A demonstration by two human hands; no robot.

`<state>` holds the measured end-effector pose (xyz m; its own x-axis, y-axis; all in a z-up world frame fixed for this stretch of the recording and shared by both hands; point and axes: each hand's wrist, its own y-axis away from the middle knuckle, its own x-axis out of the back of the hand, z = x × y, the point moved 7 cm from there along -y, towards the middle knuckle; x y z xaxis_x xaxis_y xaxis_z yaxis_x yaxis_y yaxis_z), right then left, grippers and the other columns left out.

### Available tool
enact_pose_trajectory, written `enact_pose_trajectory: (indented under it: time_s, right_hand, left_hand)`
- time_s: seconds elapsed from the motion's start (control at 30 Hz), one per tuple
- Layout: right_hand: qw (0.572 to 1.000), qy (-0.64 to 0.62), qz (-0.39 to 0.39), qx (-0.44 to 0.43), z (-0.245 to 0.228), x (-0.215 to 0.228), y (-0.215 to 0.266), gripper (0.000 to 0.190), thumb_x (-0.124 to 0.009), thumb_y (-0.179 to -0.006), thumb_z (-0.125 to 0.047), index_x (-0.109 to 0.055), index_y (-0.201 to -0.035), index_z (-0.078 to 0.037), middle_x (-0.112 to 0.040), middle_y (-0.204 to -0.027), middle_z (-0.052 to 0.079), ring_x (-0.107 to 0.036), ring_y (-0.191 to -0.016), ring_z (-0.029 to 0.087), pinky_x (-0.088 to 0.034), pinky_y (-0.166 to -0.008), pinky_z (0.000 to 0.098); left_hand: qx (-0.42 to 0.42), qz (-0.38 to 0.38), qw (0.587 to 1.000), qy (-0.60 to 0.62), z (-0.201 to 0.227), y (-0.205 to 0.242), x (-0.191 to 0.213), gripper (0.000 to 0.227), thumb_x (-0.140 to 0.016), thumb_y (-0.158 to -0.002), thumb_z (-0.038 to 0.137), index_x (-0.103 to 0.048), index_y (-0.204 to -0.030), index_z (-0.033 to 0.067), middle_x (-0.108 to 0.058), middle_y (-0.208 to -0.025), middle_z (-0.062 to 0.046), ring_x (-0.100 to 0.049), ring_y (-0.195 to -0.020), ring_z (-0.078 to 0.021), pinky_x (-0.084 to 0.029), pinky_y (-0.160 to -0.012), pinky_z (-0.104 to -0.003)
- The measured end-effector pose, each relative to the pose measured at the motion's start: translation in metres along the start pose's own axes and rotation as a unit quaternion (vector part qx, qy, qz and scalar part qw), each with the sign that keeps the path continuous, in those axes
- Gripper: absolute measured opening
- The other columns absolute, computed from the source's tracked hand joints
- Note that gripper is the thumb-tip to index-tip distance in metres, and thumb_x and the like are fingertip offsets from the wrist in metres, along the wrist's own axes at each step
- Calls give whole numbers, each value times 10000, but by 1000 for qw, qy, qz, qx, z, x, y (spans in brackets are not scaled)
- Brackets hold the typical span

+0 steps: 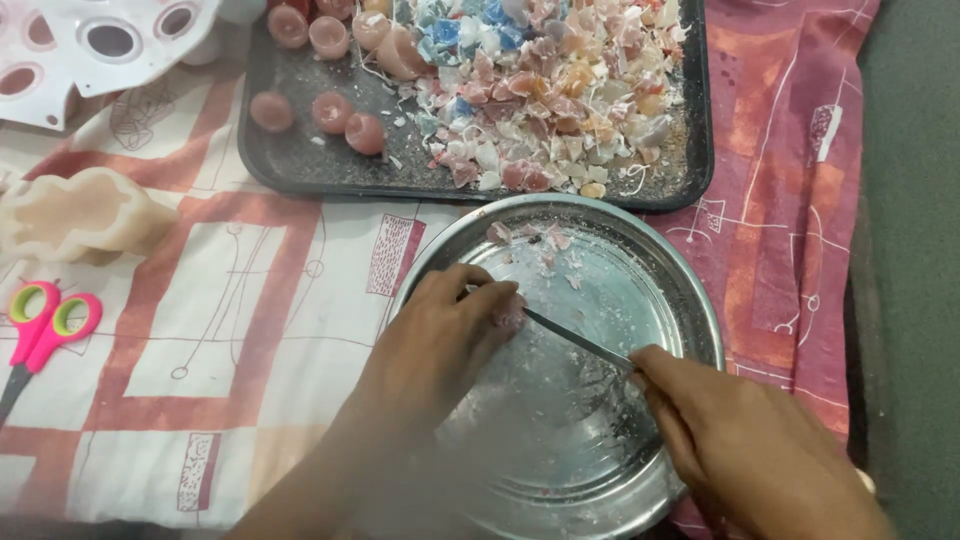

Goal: Cutting and scraping small wax or soap pieces on a metal plate for recycling or crafting.

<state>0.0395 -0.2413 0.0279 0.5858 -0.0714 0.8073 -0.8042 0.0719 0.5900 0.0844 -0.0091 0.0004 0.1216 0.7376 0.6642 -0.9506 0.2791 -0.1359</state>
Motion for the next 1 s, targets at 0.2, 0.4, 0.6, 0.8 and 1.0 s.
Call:
enact_pose_trajectory:
  time_s: [0.2,0.4,0.6,0.8,1.0]
  right_hand:
    - [981,185,-57,3,-26,31,13,643,-508,-1006,-389,-335,-1610,-528,-720,-990,-40,-761,-779,229,-616,-685,398]
    - [927,353,-119,46,-88,71,23,805,-487,-1010,-152,-125,-1691,-385,-689,-897,9,-738,-743,187,-601,-643,351]
    - [872,446,-128,156,-140,91,15,270,-534,-1023,-271,-664,-1197,-111,-705,-906,60,-727,-792,203,-590,-639,354]
    - [823,514,-152,187,-178,90,6,189,-730,-861,-176,-746,-998,-46,-754,-1021,144,-743,-920,286,-611,-653,390]
    - [831,500,-175,171,-185,83,3,282,-782,-816,-168,-726,-1051,-22,-744,-1060,149,-755,-953,272,-618,-677,391]
  left_hand:
    - [-40,-79,996,17,-1,-14,1,331,-769,-842,256,-739,-1127,90,-682,-1034,-67,-653,-993,-265,-530,-859,-400]
    - [-40,-68,996,36,-7,-16,0,326,-796,-819,276,-750,-1099,116,-682,-988,-59,-670,-956,-259,-535,-816,-390]
    - [-48,-67,995,65,-8,-15,0,306,-792,-829,266,-751,-1081,98,-665,-965,-81,-686,-872,-265,-543,-773,-400]
    - [-27,-66,995,64,-9,-13,2,231,-760,-838,249,-748,-1035,128,-670,-940,-47,-690,-869,-254,-548,-741,-403]
    - [-14,-81,995,49,-11,-12,-1,145,-726,-870,249,-736,-952,130,-673,-952,-39,-691,-880,-257,-551,-736,-412]
